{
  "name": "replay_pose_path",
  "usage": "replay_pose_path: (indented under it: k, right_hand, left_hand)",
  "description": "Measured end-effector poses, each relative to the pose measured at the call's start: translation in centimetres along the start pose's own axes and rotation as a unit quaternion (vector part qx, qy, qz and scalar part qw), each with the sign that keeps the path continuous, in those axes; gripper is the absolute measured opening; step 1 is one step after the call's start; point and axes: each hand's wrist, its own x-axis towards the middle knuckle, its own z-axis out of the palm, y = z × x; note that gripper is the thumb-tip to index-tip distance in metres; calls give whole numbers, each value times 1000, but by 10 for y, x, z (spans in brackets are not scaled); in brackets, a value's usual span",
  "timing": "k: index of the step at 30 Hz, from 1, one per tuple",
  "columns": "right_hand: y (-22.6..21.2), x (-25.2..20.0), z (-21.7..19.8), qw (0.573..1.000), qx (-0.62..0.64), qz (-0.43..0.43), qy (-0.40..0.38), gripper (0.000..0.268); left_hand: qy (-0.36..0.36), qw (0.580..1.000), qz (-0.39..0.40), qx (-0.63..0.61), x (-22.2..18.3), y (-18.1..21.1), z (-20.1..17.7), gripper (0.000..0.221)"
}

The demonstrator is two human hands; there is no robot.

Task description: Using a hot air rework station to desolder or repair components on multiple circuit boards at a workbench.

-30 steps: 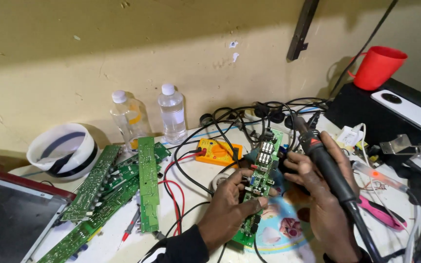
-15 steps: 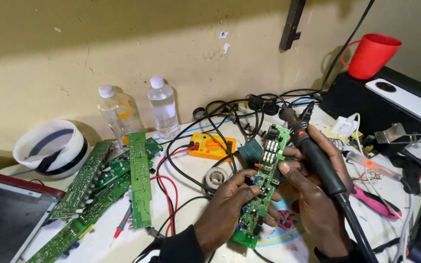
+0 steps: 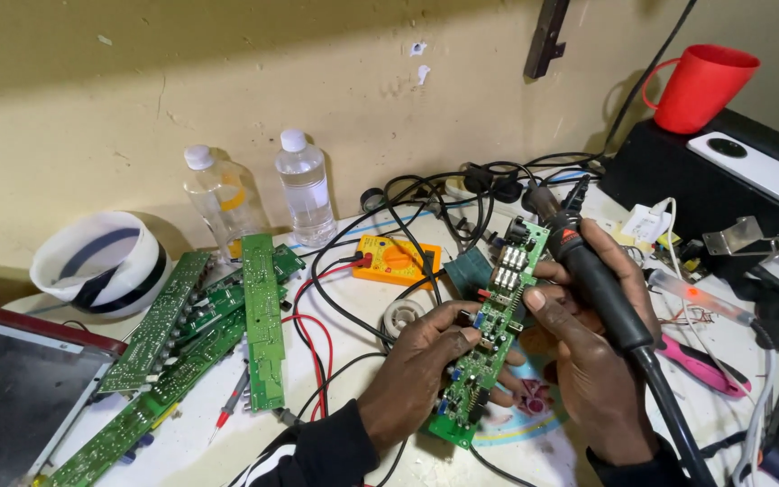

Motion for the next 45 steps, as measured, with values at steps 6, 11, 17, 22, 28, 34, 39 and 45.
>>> replay_pose_path:
  k: [6,11,17,22,28,34,39,45]
  right_hand:
    - [-4,-6,6,998,-41,-40,-16,88]
    - [-5,-14,14,998,-35,-61,-5,89]
    - [-11,-18,21,996,-55,-68,25,87]
    - [-5,-14,23,995,-57,-61,61,77]
    - [-4,-4,23,992,-114,-41,26,65]
    - [-6,15,-5,992,-75,-92,-33,71]
    - [9,17,-25,984,-71,-155,46,60]
    - [19,9,-31,959,-99,-231,130,40]
  left_hand:
    - [81,994,-9,67,2,20,11,31]
    - [86,985,-2,148,1,20,14,26]
    - [57,995,-4,78,3,20,12,27]
    - [211,843,142,475,-4,4,15,85]
    - [176,826,228,484,11,-10,2,62]
    - [113,992,51,-32,29,17,-33,30]
    - [57,994,69,-63,37,17,-54,37]
    - [77,992,91,38,38,12,-47,34]
